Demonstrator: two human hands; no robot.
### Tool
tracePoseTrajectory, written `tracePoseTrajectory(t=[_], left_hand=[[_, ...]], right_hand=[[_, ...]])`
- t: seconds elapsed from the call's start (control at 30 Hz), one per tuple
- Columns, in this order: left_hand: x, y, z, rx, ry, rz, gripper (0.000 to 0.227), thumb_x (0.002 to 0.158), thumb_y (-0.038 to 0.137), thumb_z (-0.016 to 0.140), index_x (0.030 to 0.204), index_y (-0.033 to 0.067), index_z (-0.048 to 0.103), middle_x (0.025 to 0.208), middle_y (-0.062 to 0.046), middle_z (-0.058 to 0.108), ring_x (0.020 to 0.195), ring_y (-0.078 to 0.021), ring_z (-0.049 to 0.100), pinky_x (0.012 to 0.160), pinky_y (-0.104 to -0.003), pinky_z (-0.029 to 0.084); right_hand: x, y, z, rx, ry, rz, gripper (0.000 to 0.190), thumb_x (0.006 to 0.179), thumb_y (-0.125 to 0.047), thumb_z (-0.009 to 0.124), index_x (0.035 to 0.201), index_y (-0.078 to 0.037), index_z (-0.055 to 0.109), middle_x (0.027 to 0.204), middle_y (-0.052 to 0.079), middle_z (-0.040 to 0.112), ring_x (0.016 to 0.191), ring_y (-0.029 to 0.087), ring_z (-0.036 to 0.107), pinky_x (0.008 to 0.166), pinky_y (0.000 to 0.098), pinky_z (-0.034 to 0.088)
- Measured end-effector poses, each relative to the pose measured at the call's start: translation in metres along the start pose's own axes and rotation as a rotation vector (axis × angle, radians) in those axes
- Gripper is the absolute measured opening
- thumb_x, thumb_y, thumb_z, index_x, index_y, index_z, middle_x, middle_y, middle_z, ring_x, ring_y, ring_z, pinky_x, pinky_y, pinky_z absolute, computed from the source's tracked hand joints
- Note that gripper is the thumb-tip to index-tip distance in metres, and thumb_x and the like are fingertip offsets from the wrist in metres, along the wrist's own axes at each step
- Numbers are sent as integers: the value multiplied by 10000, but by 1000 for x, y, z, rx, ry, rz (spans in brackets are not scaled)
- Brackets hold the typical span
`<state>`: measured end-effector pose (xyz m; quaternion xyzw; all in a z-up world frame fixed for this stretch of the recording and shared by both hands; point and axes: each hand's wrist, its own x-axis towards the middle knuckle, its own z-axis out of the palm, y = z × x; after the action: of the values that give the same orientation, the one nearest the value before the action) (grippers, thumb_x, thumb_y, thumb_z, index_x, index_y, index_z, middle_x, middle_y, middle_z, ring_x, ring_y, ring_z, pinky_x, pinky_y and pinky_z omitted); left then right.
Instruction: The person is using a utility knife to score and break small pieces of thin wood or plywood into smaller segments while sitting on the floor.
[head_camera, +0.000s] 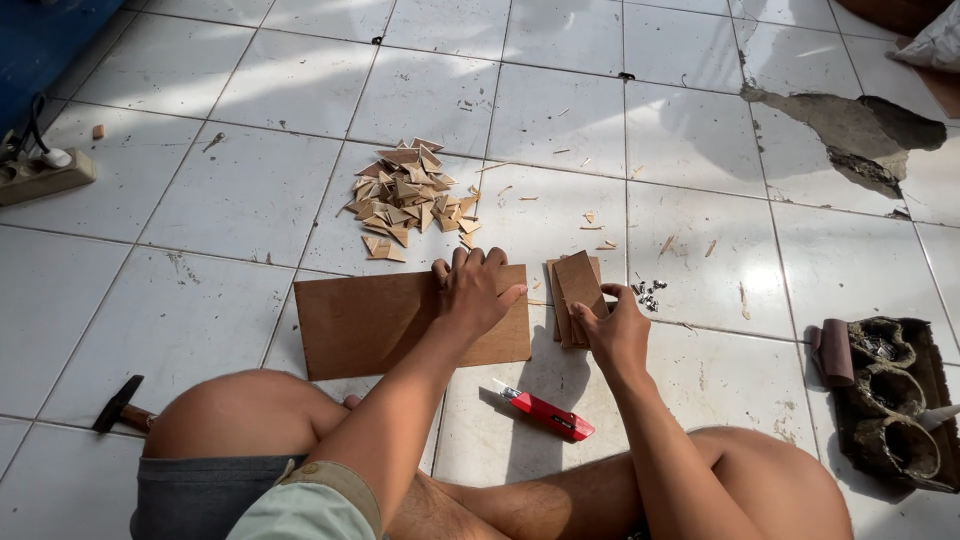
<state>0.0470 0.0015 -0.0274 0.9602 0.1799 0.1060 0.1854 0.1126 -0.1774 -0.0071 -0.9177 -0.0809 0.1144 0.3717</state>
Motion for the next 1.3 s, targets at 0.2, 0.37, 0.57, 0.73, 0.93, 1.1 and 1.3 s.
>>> tracePoseTrajectory(t=[0.2,0.37,0.57,0.73,0.93,1.1,1.3], left_hand=[[-4,6,-16,-43,-98,-19,525,788,345,616,1237,143,433,1132,-134,478,1169,-311,365,947,-576,218],[-7,-6,-29,66,-363,-31,748,642,325,756,1288,203,400,1326,-138,350,1274,-354,236,968,-576,221],[-32,-20,-46,182,-570,-201,954,497,306,858,1316,267,371,1422,-117,216,1311,-382,168,997,-592,209],[-47,-17,-40,141,-575,-200,891,591,411,792,1343,297,327,1448,-68,133,1323,-370,102,992,-626,189],[-64,-1,-22,120,-548,-99,570,823,363,573,1335,292,331,1436,-64,159,1333,-335,111,1008,-612,175],[-59,-5,-23,247,-685,-65,742,788,483,561,1387,308,161,1473,-23,51,1346,-313,58,1008,-598,208],[-53,1,-26,275,-769,-79,710,822,414,485,1406,250,117,1481,-36,8,1346,-333,22,984,-619,215]], right_hand=[[-13,-6,-9,-242,81,-69,476,787,-328,635,1146,-31,533,1215,160,498,1122,381,451,814,499,471],[-28,-2,-7,-243,-117,-184,362,735,-268,683,1020,-74,572,1012,122,539,991,311,511,757,413,477],[-68,2,2,-505,-590,-344,498,541,-261,818,949,-62,614,854,170,611,831,344,629,684,397,540],[-55,27,22,-318,-545,-158,350,656,-218,705,941,-29,632,814,195,635,728,341,653,601,404,544],[-58,15,24,240,-416,287,346,801,-154,478,1103,7,527,971,251,542,832,371,622,588,462,553],[-64,-13,24,317,-455,294,512,860,-354,435,1121,81,506,878,173,494,627,212,538,483,329,542],[-20,-18,57,-103,-414,36,495,911,-389,337,1020,56,524,702,177,625,531,247,646,447,356,558]])
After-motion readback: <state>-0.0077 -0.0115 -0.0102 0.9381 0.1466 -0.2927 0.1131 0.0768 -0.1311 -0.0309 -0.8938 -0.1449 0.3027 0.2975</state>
